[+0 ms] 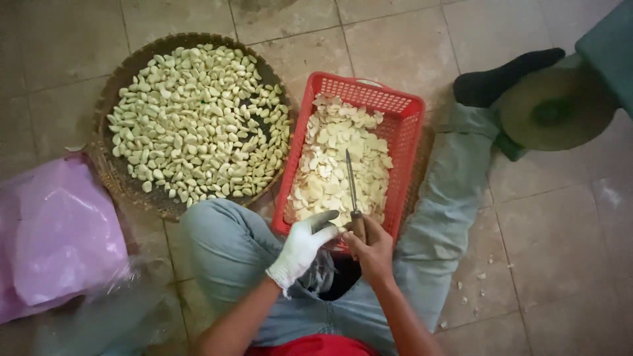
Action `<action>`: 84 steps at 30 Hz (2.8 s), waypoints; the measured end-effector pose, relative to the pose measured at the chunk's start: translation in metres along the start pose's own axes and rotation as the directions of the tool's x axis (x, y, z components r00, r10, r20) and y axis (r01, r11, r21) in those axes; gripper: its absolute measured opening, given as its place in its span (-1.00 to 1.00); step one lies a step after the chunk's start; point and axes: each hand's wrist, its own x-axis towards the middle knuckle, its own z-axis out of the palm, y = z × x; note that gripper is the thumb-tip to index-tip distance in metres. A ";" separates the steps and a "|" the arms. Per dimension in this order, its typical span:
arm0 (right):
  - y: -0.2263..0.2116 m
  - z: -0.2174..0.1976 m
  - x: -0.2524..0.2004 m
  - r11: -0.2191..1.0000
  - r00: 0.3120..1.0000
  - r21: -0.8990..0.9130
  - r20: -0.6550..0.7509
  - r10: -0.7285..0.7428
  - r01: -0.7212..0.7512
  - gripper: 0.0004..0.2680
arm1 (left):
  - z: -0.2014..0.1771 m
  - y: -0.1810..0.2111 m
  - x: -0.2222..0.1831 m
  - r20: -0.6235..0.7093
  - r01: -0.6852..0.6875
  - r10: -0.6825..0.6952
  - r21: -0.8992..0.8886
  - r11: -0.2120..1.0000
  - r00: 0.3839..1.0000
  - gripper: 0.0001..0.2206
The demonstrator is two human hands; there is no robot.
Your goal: Slicing peeled garlic cloves into thin pieces using a handheld slicer into a plastic basket.
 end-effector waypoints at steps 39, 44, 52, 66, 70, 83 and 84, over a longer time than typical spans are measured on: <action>0.066 -0.024 -0.008 0.417 0.853 -0.787 0.250 -0.458 0.454 -0.72 | 0.006 -0.032 0.073 -0.259 -0.055 -0.367 -0.874 0.482 0.893 -0.61; 0.047 -0.020 0.031 0.368 0.806 -0.804 0.216 -0.551 0.467 -0.75 | 0.028 -0.006 0.051 -0.084 0.092 -0.279 -0.822 0.562 0.957 -0.43; 0.076 -0.031 0.010 0.359 0.794 -0.792 0.243 -0.557 0.494 -0.72 | 0.028 0.007 0.070 -0.255 0.065 -0.412 -0.781 0.622 0.875 -0.53; 0.043 -0.026 0.015 0.315 0.789 -0.818 0.247 -0.563 0.481 -0.73 | 0.014 -0.003 0.083 -0.085 0.129 -0.334 -0.813 0.569 0.939 -0.61; 0.029 -0.019 0.037 0.334 0.790 -0.820 0.212 -0.576 0.464 -0.75 | -0.002 -0.090 0.110 -0.047 0.134 -0.311 -0.833 0.536 0.949 -0.63; 0.026 -0.020 0.017 0.554 0.897 -0.747 0.131 -0.421 0.369 -0.76 | 0.031 0.040 0.068 -0.018 0.122 -0.304 -0.891 0.437 0.952 -0.71; 0.017 -0.018 0.011 0.554 0.898 -0.746 0.133 -0.419 0.369 -0.76 | 0.025 0.020 0.076 -0.020 0.121 -0.305 -0.892 0.436 0.952 -0.71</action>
